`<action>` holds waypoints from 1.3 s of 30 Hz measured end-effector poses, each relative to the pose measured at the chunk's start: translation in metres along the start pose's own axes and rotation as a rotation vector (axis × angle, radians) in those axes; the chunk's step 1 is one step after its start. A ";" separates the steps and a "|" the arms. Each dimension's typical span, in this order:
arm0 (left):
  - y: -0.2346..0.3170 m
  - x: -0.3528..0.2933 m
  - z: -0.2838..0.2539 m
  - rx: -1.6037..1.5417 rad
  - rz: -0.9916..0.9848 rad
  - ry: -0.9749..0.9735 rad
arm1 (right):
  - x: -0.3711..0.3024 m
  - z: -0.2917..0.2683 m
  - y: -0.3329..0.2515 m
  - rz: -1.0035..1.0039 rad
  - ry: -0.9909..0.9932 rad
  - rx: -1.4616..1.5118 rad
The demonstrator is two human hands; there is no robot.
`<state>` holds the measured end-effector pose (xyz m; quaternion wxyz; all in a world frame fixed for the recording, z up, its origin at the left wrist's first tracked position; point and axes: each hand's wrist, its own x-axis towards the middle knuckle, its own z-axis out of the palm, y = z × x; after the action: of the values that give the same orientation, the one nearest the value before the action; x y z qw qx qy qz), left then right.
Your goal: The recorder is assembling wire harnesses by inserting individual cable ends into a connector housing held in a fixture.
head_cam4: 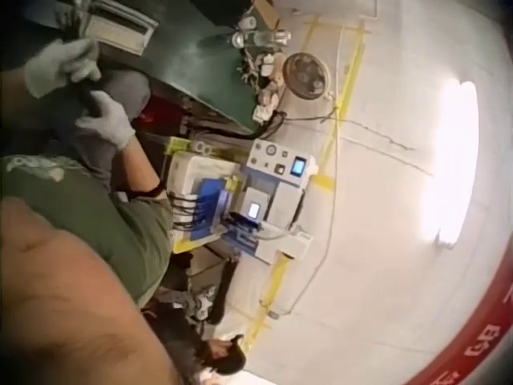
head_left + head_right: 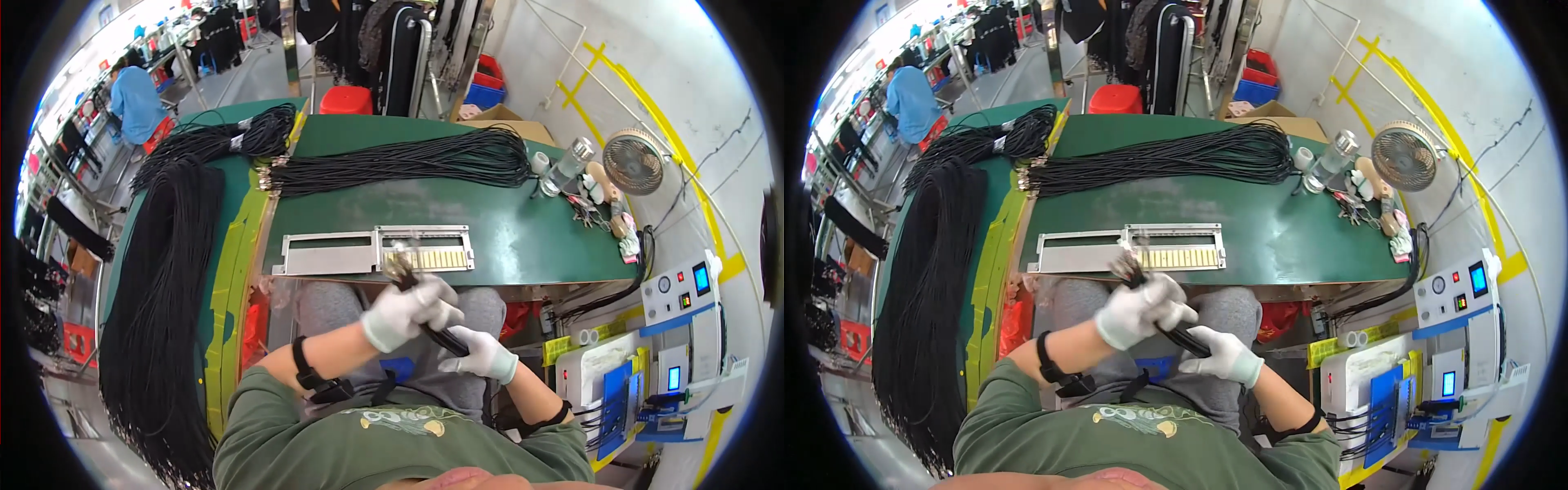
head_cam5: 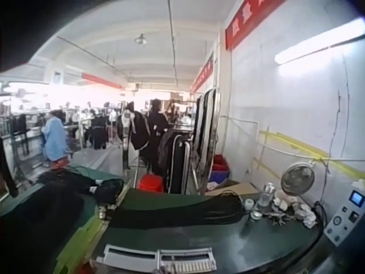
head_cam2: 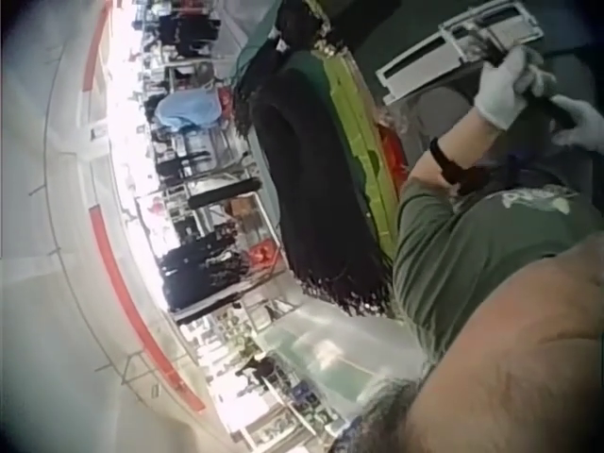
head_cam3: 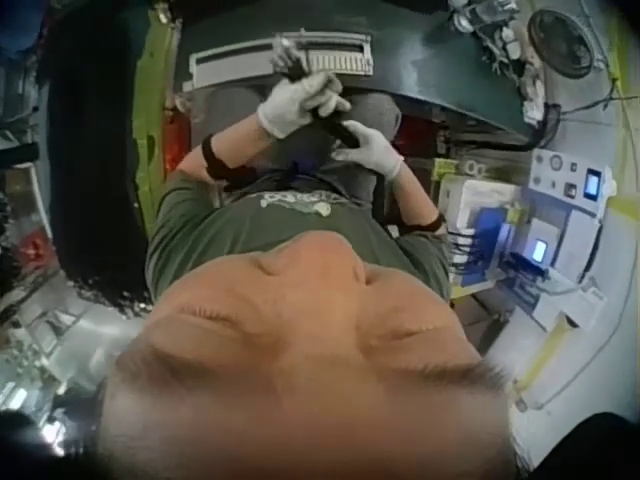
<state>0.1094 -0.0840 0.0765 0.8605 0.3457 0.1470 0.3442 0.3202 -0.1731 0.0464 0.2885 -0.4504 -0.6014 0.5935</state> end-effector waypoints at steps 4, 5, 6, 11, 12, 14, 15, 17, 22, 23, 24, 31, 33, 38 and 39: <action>0.083 0.006 -0.062 -0.093 0.463 0.114 | -0.033 -0.062 0.030 0.087 0.579 -0.892; 0.105 0.001 -0.084 -0.208 0.484 0.120 | -0.034 -0.081 0.026 0.033 0.694 -0.982; 0.123 -0.003 -0.102 -0.320 0.503 0.125 | -0.025 -0.101 0.020 -0.022 0.810 -1.072; 0.167 -0.014 -0.172 -0.245 0.632 0.532 | 0.078 -0.170 -0.086 -0.183 0.659 -1.628; 0.174 -0.012 -0.189 -0.209 0.654 0.591 | 0.111 -0.182 -0.099 -0.347 0.698 -1.686; 0.185 0.005 -0.206 -0.126 0.552 0.628 | 0.170 -0.207 -0.111 -0.264 0.698 -1.759; 0.190 0.017 -0.211 -0.043 0.455 0.671 | 0.194 -0.224 -0.109 -0.243 0.713 -1.771; 0.195 0.022 -0.245 0.050 0.366 0.723 | 0.228 -0.230 -0.087 -0.235 0.726 -1.772; 0.148 -0.001 -0.246 1.561 0.058 0.657 | 0.236 -0.190 -0.017 -0.218 0.480 -1.395; 0.141 -0.008 -0.230 1.645 0.110 0.532 | 0.227 -0.172 -0.017 -0.243 0.359 -1.267; 0.142 -0.028 -0.217 1.725 0.177 0.438 | 0.225 -0.139 -0.022 -0.364 0.277 -1.234; 0.123 -0.048 -0.194 2.010 0.041 0.467 | 0.195 -0.069 -0.001 -0.519 0.074 -1.234; 0.108 -0.058 -0.168 1.957 -0.099 0.483 | 0.195 -0.079 0.006 -0.475 0.125 -1.242; 0.102 -0.123 -0.144 1.792 -0.021 0.540 | 0.234 -0.078 0.029 -0.541 0.160 -1.153; 0.121 -0.132 -0.134 1.843 0.021 0.689 | 0.237 -0.078 0.031 -0.547 0.179 -1.136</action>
<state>-0.1108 -0.0465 0.0663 0.1609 0.7635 0.5976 0.1844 0.2940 0.0687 -0.0183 0.1950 -0.4110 -0.8893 0.0470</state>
